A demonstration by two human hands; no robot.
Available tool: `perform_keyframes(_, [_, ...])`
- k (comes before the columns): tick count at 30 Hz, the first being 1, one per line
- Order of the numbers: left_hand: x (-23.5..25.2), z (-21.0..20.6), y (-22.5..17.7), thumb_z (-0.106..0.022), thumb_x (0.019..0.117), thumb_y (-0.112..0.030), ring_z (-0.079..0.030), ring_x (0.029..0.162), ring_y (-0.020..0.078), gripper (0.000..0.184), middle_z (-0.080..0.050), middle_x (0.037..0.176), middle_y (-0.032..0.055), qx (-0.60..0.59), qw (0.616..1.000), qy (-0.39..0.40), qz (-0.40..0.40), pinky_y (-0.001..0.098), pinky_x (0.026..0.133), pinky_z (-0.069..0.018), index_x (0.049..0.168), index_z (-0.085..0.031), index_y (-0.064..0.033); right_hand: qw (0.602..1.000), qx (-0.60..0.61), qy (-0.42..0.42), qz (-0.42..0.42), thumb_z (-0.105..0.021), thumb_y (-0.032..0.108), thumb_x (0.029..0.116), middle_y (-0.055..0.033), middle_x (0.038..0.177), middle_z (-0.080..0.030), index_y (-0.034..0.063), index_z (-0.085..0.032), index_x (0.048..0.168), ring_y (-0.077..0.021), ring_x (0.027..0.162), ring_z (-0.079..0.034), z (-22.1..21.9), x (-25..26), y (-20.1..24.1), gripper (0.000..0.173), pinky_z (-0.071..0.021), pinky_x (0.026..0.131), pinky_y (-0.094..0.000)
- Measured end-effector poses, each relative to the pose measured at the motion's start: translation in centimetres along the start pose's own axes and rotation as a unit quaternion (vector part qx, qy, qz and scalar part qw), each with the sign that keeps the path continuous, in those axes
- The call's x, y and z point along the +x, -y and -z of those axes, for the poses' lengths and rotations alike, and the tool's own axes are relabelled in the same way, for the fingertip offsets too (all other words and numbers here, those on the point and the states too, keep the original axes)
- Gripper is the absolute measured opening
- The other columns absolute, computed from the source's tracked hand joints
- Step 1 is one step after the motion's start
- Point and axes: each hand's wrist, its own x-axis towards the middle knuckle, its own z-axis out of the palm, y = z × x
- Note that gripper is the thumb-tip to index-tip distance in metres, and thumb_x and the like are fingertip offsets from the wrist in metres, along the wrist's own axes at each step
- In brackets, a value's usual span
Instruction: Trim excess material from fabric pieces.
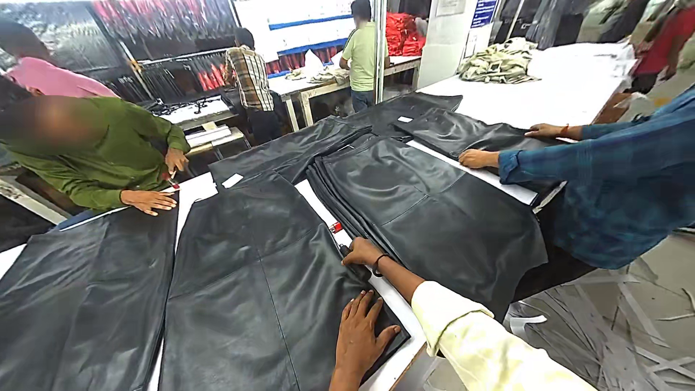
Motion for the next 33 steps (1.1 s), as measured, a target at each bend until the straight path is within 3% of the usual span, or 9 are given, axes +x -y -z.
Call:
perform_keyframes(3, [0.1, 0.1, -0.1, -0.038, 0.0933, -0.079, -0.040, 0.149, 0.0233, 0.078, -0.049, 0.157, 0.0021, 0.004, 1.000, 0.007, 0.004, 0.0484, 0.123, -0.0279, 0.144, -0.060, -0.0252, 0.999, 0.020, -0.018, 0.022, -0.075, 0.028, 0.0852, -0.0218, 0.097, -0.066, -0.0023, -0.067, 0.101, -0.0362, 0.091, -0.064, 1.4, -3.2, -1.2, 0.036, -0.0495, 0.079, -0.0574])
perform_keyframes(5, [0.0, 0.1, -0.1, -0.039, 0.0926, -0.080, -0.041, 0.148, 0.0248, 0.079, -0.050, 0.156, 0.0034, 0.008, 1.000, 0.012, 0.010, 0.0500, 0.123, -0.0284, 0.145, -0.060, -0.0241, 0.993, 0.018, -0.078, 0.087, -0.073, 0.017, 0.0864, -0.0209, 0.109, -0.064, 0.0001, -0.063, 0.119, -0.0355, 0.098, -0.065, 0.9, -7.2, -2.9, 0.038, -0.0521, 0.084, -0.0560])
perform_keyframes(7, [0.1, 0.3, -0.2, -0.040, 0.0923, -0.080, -0.041, 0.148, 0.0253, 0.079, -0.050, 0.157, 0.0037, 0.008, 1.000, 0.020, 0.016, 0.0507, 0.123, -0.0285, 0.145, -0.060, -0.0238, 0.967, 0.025, -0.187, 0.169, -0.073, 0.010, 0.0840, -0.0170, 0.114, -0.065, 0.0048, -0.060, 0.126, -0.0317, 0.096, -0.067, -0.8, -11.4, -5.9, 0.044, -0.0566, 0.080, -0.0535])
perform_keyframes(11, [0.2, 0.3, -0.3, -0.038, 0.0915, -0.081, -0.038, 0.149, 0.0227, 0.080, -0.048, 0.158, 0.0011, 0.012, 0.999, 0.038, 0.029, 0.0486, 0.123, -0.0270, 0.145, -0.059, -0.0259, 0.960, 0.062, -0.227, 0.149, -0.062, 0.036, 0.0974, -0.0061, 0.104, -0.072, 0.0150, -0.051, 0.145, -0.0180, 0.088, -0.070, -3.6, -19.0, -12.0, 0.053, -0.0595, 0.080, -0.0428])
perform_keyframes(13, [0.2, 0.5, -0.3, -0.039, 0.0912, -0.081, -0.038, 0.150, 0.0225, 0.080, -0.047, 0.158, 0.0006, 0.006, 0.998, 0.044, 0.033, 0.0489, 0.123, -0.0264, 0.144, -0.060, -0.0256, 0.961, 0.080, -0.243, 0.105, -0.057, 0.052, 0.0989, -0.0040, 0.094, -0.073, 0.0122, -0.064, 0.133, -0.0141, 0.079, -0.070, -4.9, -22.6, -14.6, 0.053, -0.0594, 0.072, -0.0383])
perform_keyframes(15, [0.3, 0.4, -0.3, -0.041, 0.0912, -0.080, -0.039, 0.149, 0.0232, 0.079, -0.049, 0.157, 0.0008, 0.001, 0.999, 0.034, 0.032, 0.0498, 0.123, -0.0276, 0.143, -0.061, -0.0251, 0.958, 0.053, -0.268, 0.085, -0.050, 0.052, 0.1026, -0.0052, 0.078, -0.069, 0.0074, -0.068, 0.121, -0.0160, 0.064, -0.065, -6.3, -25.8, -16.4, 0.051, -0.0552, 0.059, -0.0380])
perform_keyframes(20, [0.5, 0.1, -0.3, -0.046, 0.0908, -0.078, -0.044, 0.145, 0.0253, 0.075, -0.055, 0.151, 0.0032, -0.016, 0.999, 0.004, 0.029, 0.0524, 0.119, -0.0314, 0.135, -0.068, -0.0218, 0.979, 0.064, -0.192, 0.020, -0.055, 0.029, 0.1027, -0.0091, 0.082, -0.068, 0.0011, -0.058, 0.121, -0.0213, 0.064, -0.068, -8.2, -31.5, -17.0, 0.034, -0.0588, 0.059, -0.0430])
perform_keyframes(25, [0.5, -0.4, -0.7, -0.049, 0.0914, -0.075, -0.043, 0.146, 0.0252, 0.072, -0.054, 0.152, 0.0036, -0.009, 0.999, -0.005, 0.033, 0.0513, 0.120, -0.0303, 0.135, -0.068, -0.0212, 0.969, 0.112, -0.214, 0.055, -0.046, 0.029, 0.1085, -0.0094, 0.090, -0.070, 0.0078, -0.041, 0.156, -0.0177, 0.065, -0.065, -7.6, -32.6, -15.5, 0.052, -0.0584, 0.061, -0.0392])
perform_keyframes(33, [0.3, -0.8, -0.6, -0.044, 0.0941, -0.075, -0.041, 0.147, 0.0244, 0.071, -0.051, 0.155, 0.0034, 0.014, 1.000, -0.025, 0.012, 0.0500, 0.121, -0.0303, 0.138, -0.065, -0.0239, 0.949, 0.064, -0.265, 0.155, -0.043, 0.027, 0.1106, -0.0124, 0.094, -0.067, 0.0099, -0.049, 0.153, -0.0148, 0.068, -0.061, -5.9, -33.6, -13.1, 0.046, -0.0554, 0.061, -0.0318])
